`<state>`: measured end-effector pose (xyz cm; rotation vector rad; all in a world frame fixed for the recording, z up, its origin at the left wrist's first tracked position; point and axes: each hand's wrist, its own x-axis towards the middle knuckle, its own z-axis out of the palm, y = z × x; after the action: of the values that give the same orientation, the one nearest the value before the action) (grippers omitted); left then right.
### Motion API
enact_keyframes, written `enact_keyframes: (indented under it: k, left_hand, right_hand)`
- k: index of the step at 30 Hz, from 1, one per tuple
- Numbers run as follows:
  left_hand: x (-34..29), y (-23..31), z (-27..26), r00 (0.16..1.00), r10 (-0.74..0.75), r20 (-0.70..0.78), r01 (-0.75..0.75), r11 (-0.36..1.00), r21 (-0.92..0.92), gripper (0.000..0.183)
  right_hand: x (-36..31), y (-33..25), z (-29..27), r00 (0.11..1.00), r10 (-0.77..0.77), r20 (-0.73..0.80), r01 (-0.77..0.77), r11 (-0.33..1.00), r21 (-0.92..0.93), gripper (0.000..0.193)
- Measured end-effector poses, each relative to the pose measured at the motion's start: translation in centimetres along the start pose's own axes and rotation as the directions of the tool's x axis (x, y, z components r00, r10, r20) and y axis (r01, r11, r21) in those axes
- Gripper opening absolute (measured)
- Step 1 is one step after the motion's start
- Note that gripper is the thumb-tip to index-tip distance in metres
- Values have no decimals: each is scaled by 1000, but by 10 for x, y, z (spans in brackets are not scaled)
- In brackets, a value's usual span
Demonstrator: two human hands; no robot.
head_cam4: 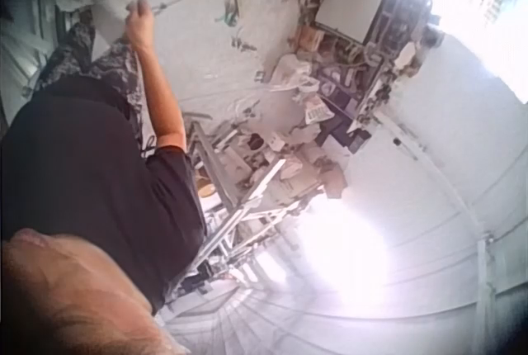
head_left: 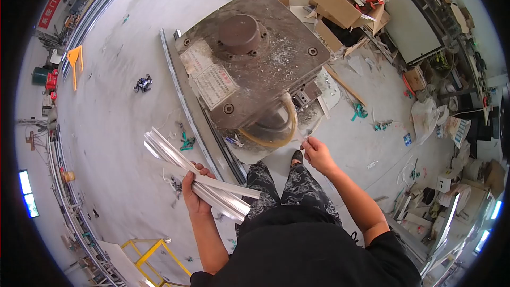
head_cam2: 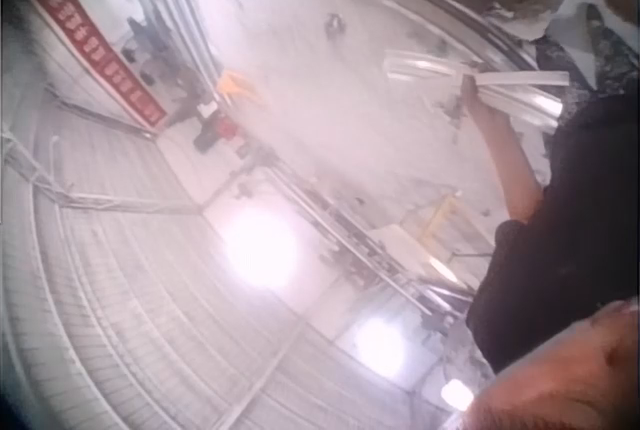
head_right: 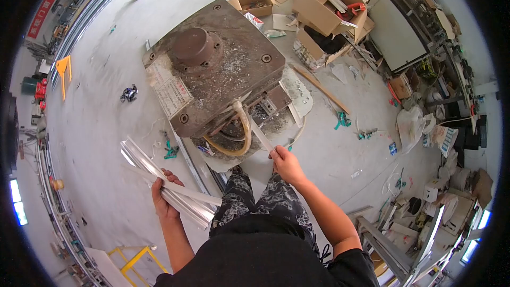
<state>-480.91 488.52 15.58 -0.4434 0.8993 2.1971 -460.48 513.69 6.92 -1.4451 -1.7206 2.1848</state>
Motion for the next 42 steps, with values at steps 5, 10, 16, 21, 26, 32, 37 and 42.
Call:
enact_keyframes:
  k: [5,10,16,21,26,32,37,42]
  left_hand:
    - [2,9,-4,1000,4,-13,-4,1000,-4,34]
    - [8,7,-3,1000,18,-11,-18,1000,2,34]
    - [11,7,-1,1000,15,-10,-14,1000,5,31]
    - [-2,10,4,1000,24,-2,-24,999,22,31]
    - [-7,13,-11,997,78,-15,-78,997,-15,31]
    - [-1,21,-17,999,46,-25,-48,995,-90,28]
    - [11,26,-4,997,70,27,-70,997,15,27]
    - [22,30,2,999,38,36,-38,999,15,27]
  right_hand:
    - [-6,-2,3,995,-88,-50,78,983,-165,22]
    - [8,25,2,987,-133,-94,123,987,-107,21]
    - [1,17,8,978,-181,-101,171,980,-100,23]
    - [4,27,13,984,-138,-111,138,990,-11,23]
    - [4,27,7,991,-113,-78,114,993,13,23]
    - [2,21,9,993,-107,-51,107,994,-6,22]
    - [5,27,10,994,-102,-49,105,992,65,22]
    - [2,20,7,996,-84,-40,86,995,48,22]
